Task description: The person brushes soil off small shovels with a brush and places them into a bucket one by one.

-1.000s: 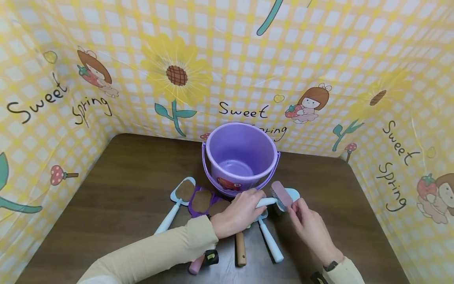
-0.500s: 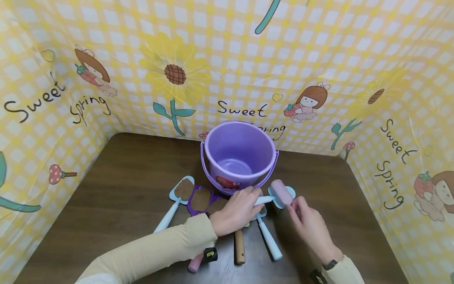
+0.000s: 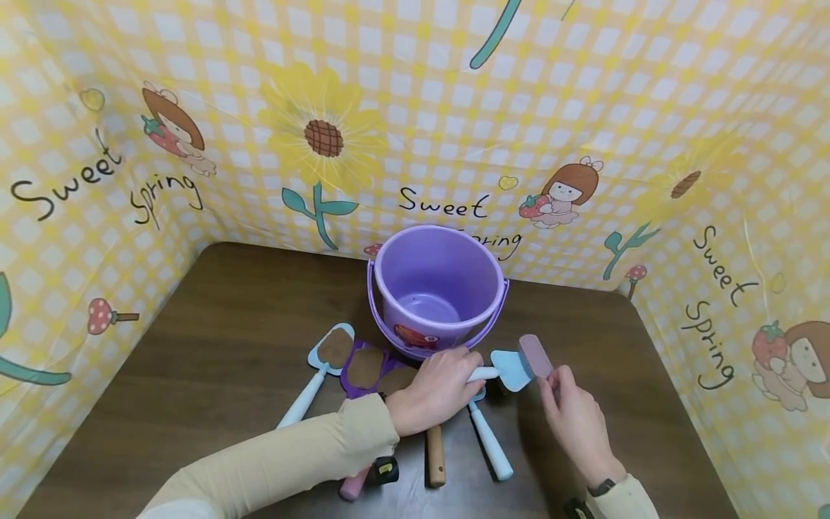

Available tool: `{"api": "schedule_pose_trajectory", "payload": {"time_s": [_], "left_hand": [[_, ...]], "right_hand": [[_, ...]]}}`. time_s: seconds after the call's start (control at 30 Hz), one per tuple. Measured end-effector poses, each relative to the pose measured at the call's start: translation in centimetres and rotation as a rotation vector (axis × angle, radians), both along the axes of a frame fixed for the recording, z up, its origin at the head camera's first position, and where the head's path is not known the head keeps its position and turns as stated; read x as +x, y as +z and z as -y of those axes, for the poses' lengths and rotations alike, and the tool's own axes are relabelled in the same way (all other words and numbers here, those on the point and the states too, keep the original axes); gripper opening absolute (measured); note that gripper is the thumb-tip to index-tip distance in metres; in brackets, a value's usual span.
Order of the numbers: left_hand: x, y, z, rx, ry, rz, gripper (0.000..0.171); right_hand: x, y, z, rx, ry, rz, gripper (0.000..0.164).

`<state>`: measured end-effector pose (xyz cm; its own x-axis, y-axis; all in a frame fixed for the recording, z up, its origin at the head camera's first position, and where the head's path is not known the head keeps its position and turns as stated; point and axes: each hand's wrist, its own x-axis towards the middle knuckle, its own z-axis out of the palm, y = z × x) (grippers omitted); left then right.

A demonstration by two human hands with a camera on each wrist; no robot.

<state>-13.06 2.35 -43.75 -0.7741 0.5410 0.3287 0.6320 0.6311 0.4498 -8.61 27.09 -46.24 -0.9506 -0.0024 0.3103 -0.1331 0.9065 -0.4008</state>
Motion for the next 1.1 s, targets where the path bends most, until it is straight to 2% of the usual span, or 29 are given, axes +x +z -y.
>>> {"api": "schedule_pose_trajectory", "payload": {"time_s": [0.07,0.13,0.23,0.3,0.5,0.67,0.73,0.87,0.97,1.1], "left_hand": [[-0.1,0.1,-0.1,-0.005,0.004,-0.012,0.016],[-0.1,0.1,-0.1,-0.016,0.019,-0.028,0.017],[-0.1,0.0,-0.1,-0.034,0.040,-0.051,0.016],[0.0,0.0,0.0,-0.033,0.043,-0.059,0.016],[0.1,0.2,0.3,-0.009,0.022,-0.068,0.015],[0.0,-0.1,0.4,0.020,0.011,-0.055,0.013],[-0.1,-0.2,0.4,0.044,0.001,-0.041,0.012],[-0.2,-0.5,0.5,0.116,-0.027,-0.007,0.010],[-0.1,-0.6,0.6,0.158,-0.041,-0.009,0.009],[0.2,-0.8,0.6,0.175,-0.063,-0.029,0.010]], "right_hand": [[0.1,0.2,0.1,-0.010,0.007,-0.033,0.016],[0.2,0.5,0.4,-0.028,0.051,-0.049,0.017],[0.5,0.8,0.9,-0.049,0.125,-0.019,0.020],[0.6,0.9,1.2,-0.049,0.146,0.010,0.021],[0.3,0.5,0.5,-0.012,0.062,0.051,0.018],[0.2,0.1,-0.5,0.032,0.029,-0.009,0.017],[0.3,0.2,-0.6,0.031,0.039,-0.052,0.017],[0.6,0.1,-0.1,0.000,0.111,-0.106,0.022],[0.6,-0.1,0.3,-0.015,0.148,-0.084,0.023],[0.7,-0.4,0.2,-0.013,0.117,-0.054,0.022]]}}
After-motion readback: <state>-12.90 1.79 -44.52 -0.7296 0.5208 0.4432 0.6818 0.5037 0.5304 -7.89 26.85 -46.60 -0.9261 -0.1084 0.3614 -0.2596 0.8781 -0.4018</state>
